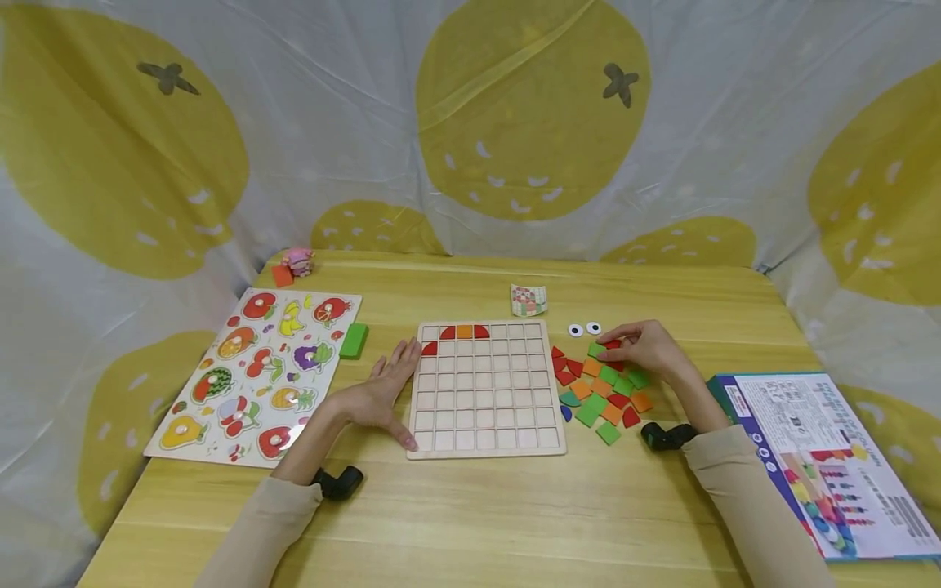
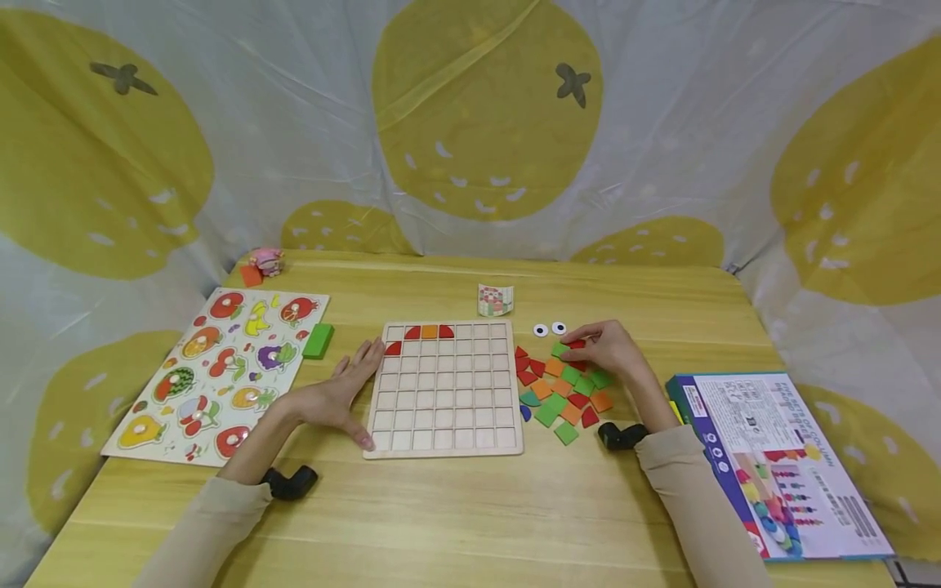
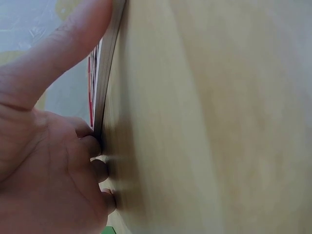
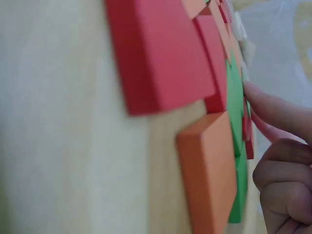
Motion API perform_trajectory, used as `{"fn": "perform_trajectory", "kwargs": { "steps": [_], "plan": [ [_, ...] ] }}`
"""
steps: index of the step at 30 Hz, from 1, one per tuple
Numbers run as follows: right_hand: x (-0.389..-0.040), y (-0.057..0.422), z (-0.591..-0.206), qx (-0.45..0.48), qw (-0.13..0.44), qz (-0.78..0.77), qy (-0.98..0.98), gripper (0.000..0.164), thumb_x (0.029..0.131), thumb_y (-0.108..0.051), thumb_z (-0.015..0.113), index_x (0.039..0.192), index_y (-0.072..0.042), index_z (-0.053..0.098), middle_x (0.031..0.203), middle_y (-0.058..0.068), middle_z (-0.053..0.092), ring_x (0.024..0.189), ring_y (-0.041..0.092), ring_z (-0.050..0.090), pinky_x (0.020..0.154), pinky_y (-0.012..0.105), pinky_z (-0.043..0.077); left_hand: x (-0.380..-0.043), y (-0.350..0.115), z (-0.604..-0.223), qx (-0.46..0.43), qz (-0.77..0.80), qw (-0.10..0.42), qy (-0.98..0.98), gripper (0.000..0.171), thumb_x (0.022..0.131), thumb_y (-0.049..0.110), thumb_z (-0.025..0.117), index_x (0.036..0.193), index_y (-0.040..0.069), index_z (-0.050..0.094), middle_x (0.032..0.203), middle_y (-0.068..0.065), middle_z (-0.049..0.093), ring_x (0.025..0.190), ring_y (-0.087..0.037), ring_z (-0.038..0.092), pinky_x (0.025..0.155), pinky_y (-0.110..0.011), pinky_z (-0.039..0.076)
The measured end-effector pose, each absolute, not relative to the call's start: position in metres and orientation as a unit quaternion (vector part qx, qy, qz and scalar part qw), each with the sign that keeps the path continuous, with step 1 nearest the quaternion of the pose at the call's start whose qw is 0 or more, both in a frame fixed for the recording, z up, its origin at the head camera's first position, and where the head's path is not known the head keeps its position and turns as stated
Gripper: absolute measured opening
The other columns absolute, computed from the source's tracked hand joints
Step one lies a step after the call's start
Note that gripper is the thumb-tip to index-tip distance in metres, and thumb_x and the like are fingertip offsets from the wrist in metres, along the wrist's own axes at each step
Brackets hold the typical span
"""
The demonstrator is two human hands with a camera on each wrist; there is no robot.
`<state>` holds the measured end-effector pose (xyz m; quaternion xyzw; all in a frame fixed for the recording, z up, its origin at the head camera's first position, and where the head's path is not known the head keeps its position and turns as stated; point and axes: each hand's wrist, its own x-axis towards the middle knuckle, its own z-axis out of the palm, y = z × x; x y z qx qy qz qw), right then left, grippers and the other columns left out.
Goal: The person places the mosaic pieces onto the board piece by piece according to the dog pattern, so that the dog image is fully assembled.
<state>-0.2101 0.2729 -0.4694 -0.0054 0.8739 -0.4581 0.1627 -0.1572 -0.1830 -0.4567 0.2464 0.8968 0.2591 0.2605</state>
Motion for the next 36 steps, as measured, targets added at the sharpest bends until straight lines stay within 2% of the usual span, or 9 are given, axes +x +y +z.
{"fn": "perform_trajectory", "kwargs": {
  "steps": [8,17,26,30,36],
  "plan": [
    [-0.212,0.270,-0.469,-0.028,0.150,-0.450,0.880,0.029,0.085,-0.021,0.074,0.110,-0.007,0.072,0.053,-0.005,0.039,0.047,0.012,0.035,0.046,0.025,0.030,-0.156,-0.183,-0.455,0.243,0.261,0.261,0.897,0.150,0.053,0.045,0.091,0.153,0.007,-0.015,0.161,-0.012,-0.023,0.149,-0.032,-0.022,0.120,-0.058,-0.011],
    [-0.212,0.272,-0.469,-0.007,0.187,-0.464,0.866,0.035,0.082,-0.014,0.077,0.115,-0.005,0.070,0.054,-0.005,0.037,0.048,0.011,0.035,0.045,0.022,0.031,-0.157,-0.184,-0.456,0.246,0.260,0.259,0.897,0.150,0.053,0.045,0.091,0.153,0.007,-0.015,0.160,-0.013,-0.024,0.149,-0.033,-0.022,0.120,-0.058,-0.011],
    [-0.210,0.263,-0.461,-0.049,0.139,-0.413,0.899,0.028,0.083,-0.021,0.075,0.106,-0.005,0.072,0.054,-0.003,0.037,0.045,0.011,0.033,0.043,0.025,0.030,-0.155,-0.183,-0.457,0.247,0.267,0.262,0.894,0.150,0.053,0.044,0.091,0.153,0.007,-0.015,0.160,-0.013,-0.024,0.148,-0.033,-0.022,0.119,-0.058,-0.012],
    [-0.207,0.228,-0.445,-0.072,0.129,-0.421,0.895,0.024,0.082,-0.023,0.077,0.103,-0.010,0.074,0.054,-0.004,0.034,0.046,0.011,0.028,0.044,0.025,0.028,-0.156,-0.184,-0.457,0.245,0.270,0.261,0.894,0.150,0.053,0.043,0.091,0.153,0.007,-0.016,0.160,-0.013,-0.025,0.148,-0.032,-0.023,0.119,-0.058,-0.012],
    [-0.202,0.129,-0.435,-0.100,0.150,-0.448,0.876,0.020,0.073,-0.021,0.084,0.092,-0.016,0.077,0.052,-0.003,0.032,0.050,0.013,0.027,0.047,0.024,0.023,-0.155,-0.185,-0.456,0.240,0.270,0.262,0.895,0.151,0.053,0.041,0.092,0.153,0.006,-0.015,0.160,-0.012,-0.025,0.148,-0.033,-0.023,0.119,-0.058,-0.012]
  ]
}}
